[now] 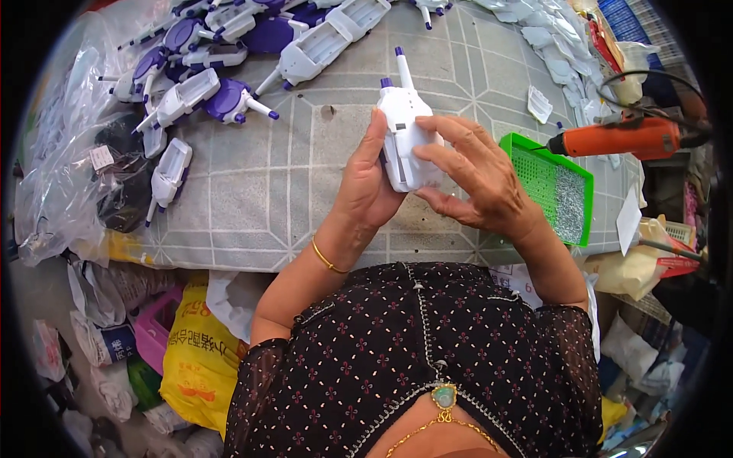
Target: The person is assembling plastic toy components using an electric screwdriver.
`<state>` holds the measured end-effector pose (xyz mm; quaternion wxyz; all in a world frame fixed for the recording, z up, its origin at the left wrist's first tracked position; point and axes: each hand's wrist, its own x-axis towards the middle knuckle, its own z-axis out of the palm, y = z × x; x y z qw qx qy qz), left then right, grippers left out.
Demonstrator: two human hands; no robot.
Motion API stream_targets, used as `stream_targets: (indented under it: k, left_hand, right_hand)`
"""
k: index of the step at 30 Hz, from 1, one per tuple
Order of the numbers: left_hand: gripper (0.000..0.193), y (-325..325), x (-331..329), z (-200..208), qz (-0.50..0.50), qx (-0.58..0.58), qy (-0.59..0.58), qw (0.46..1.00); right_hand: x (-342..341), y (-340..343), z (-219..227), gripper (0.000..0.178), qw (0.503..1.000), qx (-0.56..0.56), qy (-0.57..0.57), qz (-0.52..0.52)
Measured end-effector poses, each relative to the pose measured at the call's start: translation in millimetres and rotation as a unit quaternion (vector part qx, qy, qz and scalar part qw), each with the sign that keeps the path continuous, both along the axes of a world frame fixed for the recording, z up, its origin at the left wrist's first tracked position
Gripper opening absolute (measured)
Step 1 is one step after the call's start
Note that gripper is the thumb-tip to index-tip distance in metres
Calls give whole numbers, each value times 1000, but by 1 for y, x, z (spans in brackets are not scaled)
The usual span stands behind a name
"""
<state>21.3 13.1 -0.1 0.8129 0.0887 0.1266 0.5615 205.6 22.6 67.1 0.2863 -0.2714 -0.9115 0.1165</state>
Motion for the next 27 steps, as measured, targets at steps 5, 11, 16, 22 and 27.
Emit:
stream_targets:
  k: [5,11,16,22,27]
  left_hand:
    - [55,0,-1,-3,-6,7,14,1000]
    - [55,-2,1,-6,-31,18,-20,999]
    - [56,-3,-1,-3,-21,17,-29,999]
    - [56,-6,1,0,-18,-13,10,1000]
    - [59,-6,2,7,-19,8,5,1000]
  right_hand:
    - [3,2,-15,51,998,44,19,33]
    - [1,-8,-23,50,996,80,35,16]
    - [-4,-12,-23,48,997,63,36,-24]
    - [1,-11,-36,51,996,83,36,5]
    - [-3,-21,-16,46,979,146,-23,-144]
